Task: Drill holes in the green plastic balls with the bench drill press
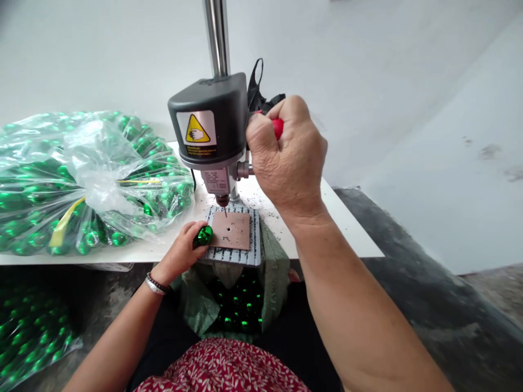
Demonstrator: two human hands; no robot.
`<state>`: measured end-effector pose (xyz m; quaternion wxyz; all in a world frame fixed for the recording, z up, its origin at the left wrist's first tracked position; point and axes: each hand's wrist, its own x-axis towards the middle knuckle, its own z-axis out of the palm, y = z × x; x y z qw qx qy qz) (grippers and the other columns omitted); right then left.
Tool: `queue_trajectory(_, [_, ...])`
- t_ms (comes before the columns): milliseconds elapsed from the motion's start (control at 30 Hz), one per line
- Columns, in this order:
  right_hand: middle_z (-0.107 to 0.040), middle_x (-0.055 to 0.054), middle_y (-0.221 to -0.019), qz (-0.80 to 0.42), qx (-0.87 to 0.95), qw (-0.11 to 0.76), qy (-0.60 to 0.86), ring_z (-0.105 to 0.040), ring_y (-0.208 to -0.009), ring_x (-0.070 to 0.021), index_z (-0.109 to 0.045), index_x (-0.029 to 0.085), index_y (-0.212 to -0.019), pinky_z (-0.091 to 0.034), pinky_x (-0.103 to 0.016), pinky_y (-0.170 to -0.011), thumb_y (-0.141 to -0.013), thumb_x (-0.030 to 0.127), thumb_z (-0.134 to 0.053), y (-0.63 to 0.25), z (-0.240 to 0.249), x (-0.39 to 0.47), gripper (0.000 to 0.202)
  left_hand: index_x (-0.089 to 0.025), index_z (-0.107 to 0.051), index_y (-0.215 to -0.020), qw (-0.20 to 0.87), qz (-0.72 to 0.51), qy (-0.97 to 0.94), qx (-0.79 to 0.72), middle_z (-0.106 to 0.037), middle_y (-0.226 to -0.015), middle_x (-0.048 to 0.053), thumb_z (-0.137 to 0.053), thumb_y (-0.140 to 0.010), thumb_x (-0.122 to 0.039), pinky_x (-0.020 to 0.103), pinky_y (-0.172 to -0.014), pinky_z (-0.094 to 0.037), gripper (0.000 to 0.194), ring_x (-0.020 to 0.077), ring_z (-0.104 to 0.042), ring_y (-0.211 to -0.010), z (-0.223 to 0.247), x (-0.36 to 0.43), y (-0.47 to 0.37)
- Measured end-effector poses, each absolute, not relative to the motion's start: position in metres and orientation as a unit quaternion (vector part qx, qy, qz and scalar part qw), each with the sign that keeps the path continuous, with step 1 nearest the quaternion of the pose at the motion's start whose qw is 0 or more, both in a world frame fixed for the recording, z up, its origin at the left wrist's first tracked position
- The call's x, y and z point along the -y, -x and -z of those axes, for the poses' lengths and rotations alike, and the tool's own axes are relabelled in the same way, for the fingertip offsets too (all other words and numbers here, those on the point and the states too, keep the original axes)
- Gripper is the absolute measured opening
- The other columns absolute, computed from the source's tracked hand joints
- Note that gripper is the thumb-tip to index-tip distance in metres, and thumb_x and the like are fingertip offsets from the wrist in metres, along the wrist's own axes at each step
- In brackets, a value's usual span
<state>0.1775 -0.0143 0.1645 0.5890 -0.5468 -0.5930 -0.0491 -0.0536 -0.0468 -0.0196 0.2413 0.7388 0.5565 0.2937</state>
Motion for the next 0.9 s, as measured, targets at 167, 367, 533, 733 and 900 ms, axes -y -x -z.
queue_trajectory(167, [-0.042, 0.006, -0.063, 0.032, 0.584, 0.589, 0.558, -0.038, -0.06, -0.0011, -0.044, 0.017, -0.075, -0.037, -0.019, -0.065, -0.091, 0.034, -0.048, -0.176, -0.167, 0.016, 0.025, -0.018, -0.056, -0.126, 0.346, -0.365, -0.636, -0.585, -0.068, -0.106, 0.007, -0.069, -0.078, -0.034, 0.036, -0.087, -0.055, 0.053, 0.0205, -0.067, -0.091, -0.003, 0.047, 0.047])
queue_trajectory(367, [-0.04, 0.007, -0.063, 0.03, 0.587, 0.612, 0.529, -0.035, -0.059, -0.001, -0.042, 0.017, -0.074, -0.034, -0.018, -0.065, -0.09, 0.033, -0.047, -0.176, -0.166, 0.013, 0.024, -0.015, -0.062, -0.111, 0.52, -0.385, -0.534, -0.545, -0.067, -0.09, 0.003, -0.066, -0.081, -0.044, 0.021, -0.053, -0.043, 0.042, 0.0112, -0.062, -0.064, -0.012, 0.028, 0.032])
queue_trajectory(533, [-0.034, 0.009, -0.06, -0.012, 0.575, 0.623, 0.531, -0.028, -0.059, -0.0011, -0.038, 0.017, -0.069, -0.029, -0.019, -0.068, -0.089, 0.027, -0.051, -0.176, -0.172, 0.007, 0.026, -0.013, -0.065, -0.107, 0.496, -0.351, -0.542, -0.58, -0.056, -0.065, -0.004, -0.066, -0.083, -0.038, 0.019, -0.047, -0.035, 0.034, 0.006, -0.047, -0.048, -0.011, 0.011, 0.02])
queue_trajectory(733, [-0.029, 0.007, -0.057, -0.028, 0.543, 0.571, 0.615, -0.022, -0.06, -0.0057, -0.03, 0.018, -0.064, -0.022, -0.024, -0.066, -0.091, 0.025, -0.055, -0.172, -0.191, -0.001, 0.037, -0.012, -0.063, -0.116, 0.499, -0.334, -0.541, -0.589, -0.055, -0.064, -0.006, -0.063, -0.087, -0.032, 0.019, -0.043, -0.033, 0.035, 0.0046, -0.042, -0.042, -0.015, 0.009, 0.004])
queue_trajectory(900, [-0.023, 0.007, -0.058, -0.045, 0.544, 0.56, 0.624, -0.02, -0.06, -0.0059, -0.029, 0.018, -0.063, -0.021, -0.023, -0.064, -0.092, 0.027, -0.055, -0.172, -0.198, -0.005, 0.04, -0.014, -0.059, -0.127, 0.485, -0.329, -0.561, -0.584, -0.058, -0.073, -0.004, -0.066, -0.084, -0.034, 0.019, -0.046, -0.038, 0.048, 0.0049, -0.045, -0.046, -0.006, 0.008, 0.002])
